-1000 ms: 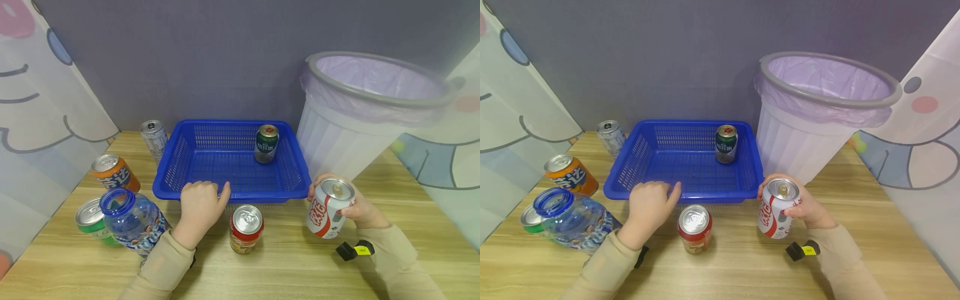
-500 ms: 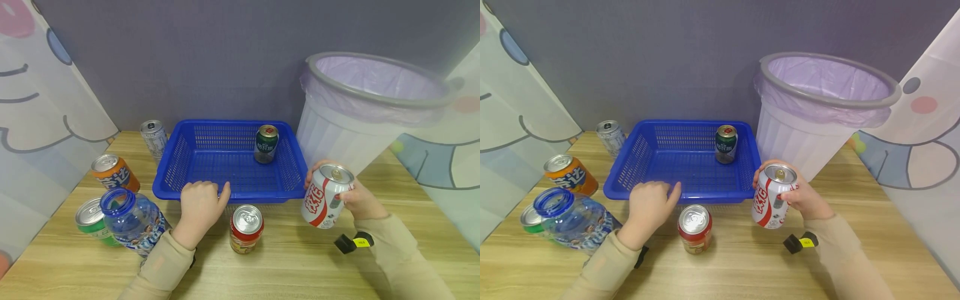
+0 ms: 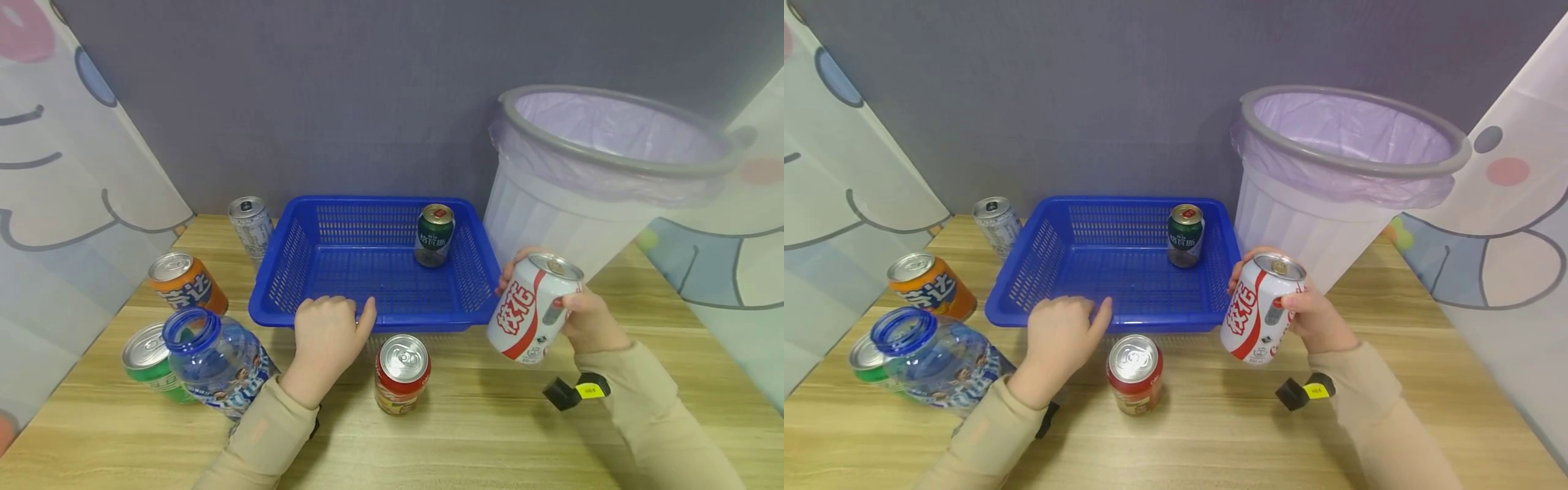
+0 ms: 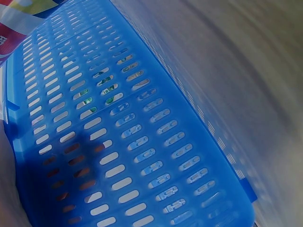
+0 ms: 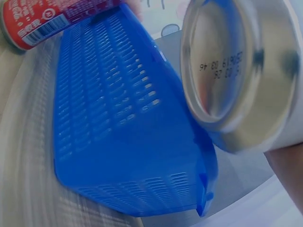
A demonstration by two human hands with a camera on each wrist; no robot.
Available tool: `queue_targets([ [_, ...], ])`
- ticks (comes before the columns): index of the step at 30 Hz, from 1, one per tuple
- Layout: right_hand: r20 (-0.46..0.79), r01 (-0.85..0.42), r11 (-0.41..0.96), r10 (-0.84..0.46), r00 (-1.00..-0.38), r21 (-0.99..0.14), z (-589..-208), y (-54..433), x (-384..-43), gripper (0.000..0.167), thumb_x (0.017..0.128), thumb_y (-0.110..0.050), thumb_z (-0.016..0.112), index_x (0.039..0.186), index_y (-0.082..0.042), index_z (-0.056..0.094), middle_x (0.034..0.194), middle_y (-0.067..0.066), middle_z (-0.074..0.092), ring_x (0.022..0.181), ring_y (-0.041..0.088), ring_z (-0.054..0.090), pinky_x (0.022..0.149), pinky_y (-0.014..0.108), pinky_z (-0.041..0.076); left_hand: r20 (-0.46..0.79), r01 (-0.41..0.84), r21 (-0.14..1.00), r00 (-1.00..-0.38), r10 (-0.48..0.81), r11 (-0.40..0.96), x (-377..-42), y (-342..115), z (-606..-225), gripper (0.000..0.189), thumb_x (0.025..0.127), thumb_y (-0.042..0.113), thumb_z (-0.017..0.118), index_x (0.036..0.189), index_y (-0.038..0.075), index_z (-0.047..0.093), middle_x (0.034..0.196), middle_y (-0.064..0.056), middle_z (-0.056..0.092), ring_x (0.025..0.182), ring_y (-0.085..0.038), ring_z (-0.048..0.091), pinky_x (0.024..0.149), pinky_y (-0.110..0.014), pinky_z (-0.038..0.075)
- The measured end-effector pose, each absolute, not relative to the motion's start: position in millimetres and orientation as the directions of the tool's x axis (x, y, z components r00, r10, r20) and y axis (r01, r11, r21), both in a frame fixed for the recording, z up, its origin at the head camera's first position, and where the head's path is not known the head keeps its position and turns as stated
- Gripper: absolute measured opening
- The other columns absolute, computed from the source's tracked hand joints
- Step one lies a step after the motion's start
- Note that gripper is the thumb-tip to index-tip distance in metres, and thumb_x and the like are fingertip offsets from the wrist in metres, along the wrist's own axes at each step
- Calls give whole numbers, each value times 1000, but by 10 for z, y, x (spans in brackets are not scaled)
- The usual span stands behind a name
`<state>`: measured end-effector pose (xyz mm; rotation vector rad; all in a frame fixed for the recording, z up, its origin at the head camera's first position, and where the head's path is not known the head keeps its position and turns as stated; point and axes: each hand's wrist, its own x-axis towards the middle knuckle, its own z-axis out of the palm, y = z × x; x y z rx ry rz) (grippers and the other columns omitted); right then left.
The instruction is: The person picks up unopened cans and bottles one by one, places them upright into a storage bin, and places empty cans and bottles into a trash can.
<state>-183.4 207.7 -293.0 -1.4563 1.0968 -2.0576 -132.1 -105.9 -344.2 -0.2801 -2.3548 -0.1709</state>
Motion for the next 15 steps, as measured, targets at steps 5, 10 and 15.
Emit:
queue_targets([
  [5, 594, -126, -618, -650, -473, -776, -2902, 2073, -1823, 45, 85, -8, 50, 129, 1, 44, 122, 15, 57, 114, 26, 58, 97, 35, 46, 699, 249, 43, -700, 149, 968, -1317, -1061, -3445, 52, 88, 36, 53, 42, 12, 47, 43, -4, 50, 39, -23, 46, 43, -32, 30],
  [10, 584, -105, -640, -605, -541, -761, -2911, 2051, -1812, 44, 86, -8, 51, 128, 0, 44, 123, 16, 57, 115, 26, 58, 98, 34, 45, 697, 252, 42, -700, 152, 967, -1311, -1060, -3439, 52, 88, 35, 53, 42, 12, 45, 42, -3, 49, 38, -22, 44, 43, -32, 29],
  [15, 593, -94, -658, -595, -543, -747, -2919, 2009, -1843, 45, 87, -9, 53, 130, -2, 44, 125, 17, 56, 117, 27, 57, 99, 35, 44, 702, 254, 40, -695, 154, 966, -1309, -1058, -3422, 52, 88, 36, 53, 41, 13, 44, 41, -2, 47, 38, -21, 43, 43, -30, 28],
])
